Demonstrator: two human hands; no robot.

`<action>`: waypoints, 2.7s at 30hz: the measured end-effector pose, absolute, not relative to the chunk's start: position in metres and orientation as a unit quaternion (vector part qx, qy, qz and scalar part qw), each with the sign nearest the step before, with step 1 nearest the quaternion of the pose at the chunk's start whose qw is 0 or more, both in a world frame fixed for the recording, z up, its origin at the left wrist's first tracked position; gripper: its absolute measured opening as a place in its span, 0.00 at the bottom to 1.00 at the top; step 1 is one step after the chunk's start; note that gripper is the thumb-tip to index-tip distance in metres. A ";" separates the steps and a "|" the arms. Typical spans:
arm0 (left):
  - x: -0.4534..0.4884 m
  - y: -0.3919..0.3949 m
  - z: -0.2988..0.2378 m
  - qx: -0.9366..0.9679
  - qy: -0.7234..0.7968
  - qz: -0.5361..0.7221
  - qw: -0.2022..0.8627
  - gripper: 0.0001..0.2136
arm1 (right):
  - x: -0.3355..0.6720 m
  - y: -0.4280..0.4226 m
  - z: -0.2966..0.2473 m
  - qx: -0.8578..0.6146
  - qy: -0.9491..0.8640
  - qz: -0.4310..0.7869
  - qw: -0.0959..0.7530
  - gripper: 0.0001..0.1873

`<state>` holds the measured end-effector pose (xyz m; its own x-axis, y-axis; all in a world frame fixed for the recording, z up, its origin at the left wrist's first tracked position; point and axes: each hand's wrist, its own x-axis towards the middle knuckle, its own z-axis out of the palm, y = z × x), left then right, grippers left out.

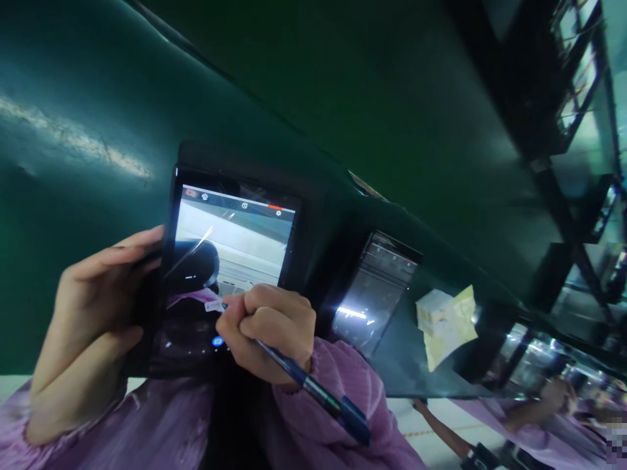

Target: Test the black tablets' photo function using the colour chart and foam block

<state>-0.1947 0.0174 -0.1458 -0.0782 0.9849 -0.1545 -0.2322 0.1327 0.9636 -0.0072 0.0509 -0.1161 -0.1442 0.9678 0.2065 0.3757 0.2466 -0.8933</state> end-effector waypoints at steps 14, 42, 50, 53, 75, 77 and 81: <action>-0.203 0.011 -0.132 0.562 0.517 0.368 0.530 0.46 | -0.005 0.050 -0.115 -0.495 -0.679 0.364 0.401 0.24; -0.197 0.011 -0.132 0.658 0.505 0.285 0.480 0.56 | 0.014 0.050 -0.091 -0.494 -0.591 0.409 0.489 0.12; -0.197 0.008 -0.128 0.634 0.513 0.289 0.501 0.57 | 0.051 0.084 -0.081 -0.514 -0.756 0.228 0.334 0.16; -0.198 0.006 -0.129 0.628 0.517 0.294 0.502 0.57 | 0.049 0.096 -0.086 -0.527 -0.775 0.235 0.257 0.10; -0.186 0.002 -0.128 0.606 0.538 0.318 0.493 0.51 | 0.045 0.103 -0.071 -0.532 -0.782 0.242 0.215 0.10; -0.187 0.002 -0.129 0.615 0.539 0.311 0.485 0.51 | 0.042 0.104 -0.072 -0.522 -0.790 0.244 0.211 0.11; -0.186 0.002 -0.127 0.603 0.540 0.307 0.501 0.51 | 0.035 0.107 -0.072 -0.503 -0.803 0.259 0.188 0.13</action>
